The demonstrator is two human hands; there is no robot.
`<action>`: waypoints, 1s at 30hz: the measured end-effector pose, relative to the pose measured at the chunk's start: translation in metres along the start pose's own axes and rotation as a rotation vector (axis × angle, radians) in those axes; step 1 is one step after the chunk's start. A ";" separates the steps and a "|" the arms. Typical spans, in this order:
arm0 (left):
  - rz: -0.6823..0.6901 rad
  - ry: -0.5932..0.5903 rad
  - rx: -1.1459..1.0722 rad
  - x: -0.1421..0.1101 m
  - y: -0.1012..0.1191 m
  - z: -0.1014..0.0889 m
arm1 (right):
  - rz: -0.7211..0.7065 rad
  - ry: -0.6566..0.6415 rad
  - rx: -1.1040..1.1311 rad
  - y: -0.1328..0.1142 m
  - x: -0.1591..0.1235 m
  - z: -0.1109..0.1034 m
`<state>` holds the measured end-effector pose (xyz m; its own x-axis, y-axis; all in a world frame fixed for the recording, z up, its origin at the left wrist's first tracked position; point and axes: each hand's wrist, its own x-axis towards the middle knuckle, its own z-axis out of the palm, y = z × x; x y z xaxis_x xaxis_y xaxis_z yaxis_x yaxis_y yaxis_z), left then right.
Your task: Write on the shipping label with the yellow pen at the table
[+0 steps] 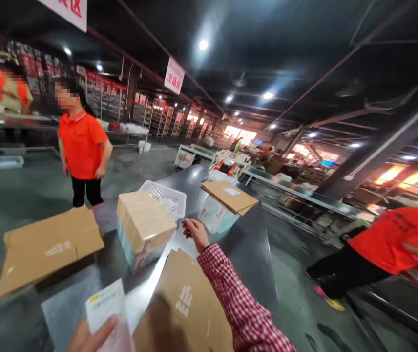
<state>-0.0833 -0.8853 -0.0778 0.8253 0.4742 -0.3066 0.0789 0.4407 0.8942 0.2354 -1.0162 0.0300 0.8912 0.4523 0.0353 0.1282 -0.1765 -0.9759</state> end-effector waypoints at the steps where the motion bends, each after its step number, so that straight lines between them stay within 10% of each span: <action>1: -0.005 -0.026 -0.010 -0.003 -0.001 0.009 | 0.034 -0.100 0.010 0.016 -0.036 0.009; 5: 0.060 -0.208 0.005 -0.002 0.003 0.055 | 0.066 -0.433 0.147 0.063 -0.176 0.037; 9: -0.025 -0.241 0.018 -0.006 -0.001 0.085 | 0.116 -0.142 0.298 0.081 -0.243 0.040; 15: -0.154 -0.435 -0.075 -0.022 -0.021 0.092 | 0.183 0.107 0.425 0.086 -0.269 0.022; 30: -0.200 -0.345 -0.152 -0.040 -0.026 0.097 | 0.202 0.202 0.546 0.088 -0.300 0.015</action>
<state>-0.0643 -0.9897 -0.0577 0.9428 0.0964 -0.3192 0.1948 0.6177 0.7619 -0.0266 -1.1543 -0.0695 0.9461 0.2729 -0.1741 -0.2459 0.2558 -0.9350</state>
